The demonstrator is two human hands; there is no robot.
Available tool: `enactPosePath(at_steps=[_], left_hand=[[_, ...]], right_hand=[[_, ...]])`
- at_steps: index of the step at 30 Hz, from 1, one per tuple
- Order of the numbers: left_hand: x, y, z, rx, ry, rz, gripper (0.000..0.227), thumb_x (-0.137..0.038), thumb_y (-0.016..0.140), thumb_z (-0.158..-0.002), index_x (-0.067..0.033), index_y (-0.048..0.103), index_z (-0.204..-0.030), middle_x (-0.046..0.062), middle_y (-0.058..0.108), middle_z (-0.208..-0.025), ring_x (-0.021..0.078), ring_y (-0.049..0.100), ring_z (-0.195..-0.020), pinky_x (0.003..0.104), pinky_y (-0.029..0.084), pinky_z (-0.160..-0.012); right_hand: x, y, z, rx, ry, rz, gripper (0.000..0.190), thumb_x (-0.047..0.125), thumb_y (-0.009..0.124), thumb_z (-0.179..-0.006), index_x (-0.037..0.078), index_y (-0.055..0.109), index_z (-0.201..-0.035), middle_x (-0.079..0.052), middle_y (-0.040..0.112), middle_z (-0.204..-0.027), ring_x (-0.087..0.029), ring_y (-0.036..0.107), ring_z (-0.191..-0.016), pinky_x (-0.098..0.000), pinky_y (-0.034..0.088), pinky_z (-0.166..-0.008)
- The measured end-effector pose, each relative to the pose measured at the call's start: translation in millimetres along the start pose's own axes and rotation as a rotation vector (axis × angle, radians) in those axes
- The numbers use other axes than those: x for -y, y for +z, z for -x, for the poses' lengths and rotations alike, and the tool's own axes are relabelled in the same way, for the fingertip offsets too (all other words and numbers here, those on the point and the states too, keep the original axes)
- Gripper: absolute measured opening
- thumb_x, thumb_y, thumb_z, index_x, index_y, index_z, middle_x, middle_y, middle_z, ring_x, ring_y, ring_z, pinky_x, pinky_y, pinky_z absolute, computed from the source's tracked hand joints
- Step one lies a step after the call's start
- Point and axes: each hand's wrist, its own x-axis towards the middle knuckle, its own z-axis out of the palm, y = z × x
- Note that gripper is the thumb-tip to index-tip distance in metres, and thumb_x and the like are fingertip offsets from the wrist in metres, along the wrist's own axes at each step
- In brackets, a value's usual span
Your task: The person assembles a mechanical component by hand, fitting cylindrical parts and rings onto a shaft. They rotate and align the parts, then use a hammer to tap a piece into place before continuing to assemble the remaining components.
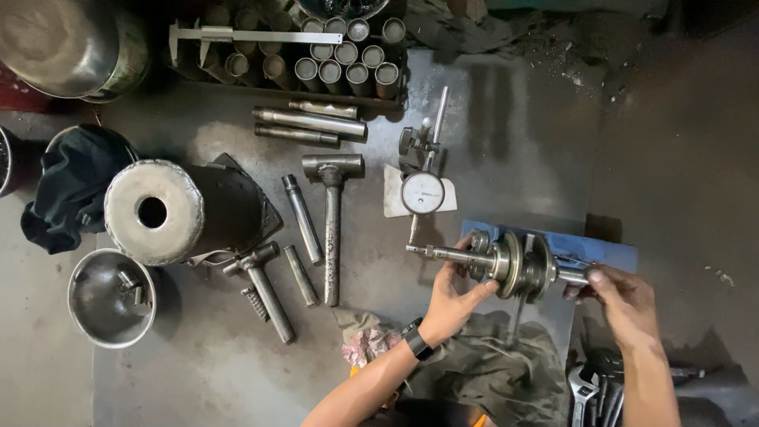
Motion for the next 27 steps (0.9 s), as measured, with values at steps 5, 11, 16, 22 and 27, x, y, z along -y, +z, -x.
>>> enactPosePath(at_steps=[5,11,16,22,27], left_hand=[[1,0,0,0.007,0.017,0.01,0.089,-0.008,0.079,-0.089,0.0039,0.029,-0.161,0.012,0.047,-0.155,0.0206,0.043,-0.144,0.037,0.031,-0.125],[17,-8,1,-0.007,0.001,-0.015,0.085,-0.004,0.077,-0.089,0.004,0.03,-0.16,0.011,0.05,-0.15,0.0203,0.048,-0.139,0.038,0.036,-0.121],[30,-11,-1,0.012,0.0,0.027,0.083,-0.001,0.074,-0.09,0.0034,0.03,-0.16,0.011,0.052,-0.147,0.0204,0.05,-0.136,0.037,0.038,-0.119],[23,-20,5,0.007,0.001,0.021,0.081,0.0,0.071,-0.091,0.0028,0.028,-0.159,0.01,0.047,-0.151,0.0208,0.048,-0.137,0.037,0.039,-0.114],[-6,-40,29,-0.076,-0.073,-0.235,0.073,-0.009,0.068,-0.093,0.0002,0.032,-0.155,0.012,0.046,-0.155,0.0246,0.046,-0.144,0.038,0.044,-0.114]], right_hand=[[1,-1,-3,0.005,-0.034,0.112,0.027,0.018,0.069,-0.099,-0.008,0.075,-0.102,-0.016,0.075,-0.082,-0.024,0.07,-0.078,-0.0388,0.057,-0.076],[2,-7,-4,0.002,-0.027,0.176,0.023,0.006,0.074,-0.088,-0.004,0.075,-0.109,-0.013,0.076,-0.091,-0.02,0.07,-0.083,-0.0349,0.056,-0.081],[81,22,13,0.12,-0.142,0.1,0.057,0.004,0.083,-0.071,0.004,0.067,-0.126,-0.009,0.073,-0.116,-0.017,0.069,-0.105,-0.0347,0.057,-0.09],[156,80,36,0.084,-0.663,0.658,0.095,0.02,0.094,-0.056,0.005,0.057,-0.143,-0.017,0.059,-0.145,-0.038,0.052,-0.136,-0.0445,0.039,-0.112],[142,94,44,0.132,-0.878,0.235,0.028,0.01,0.077,-0.087,0.002,0.072,-0.113,-0.008,0.078,-0.117,-0.03,0.068,-0.131,-0.0495,0.039,-0.125]])
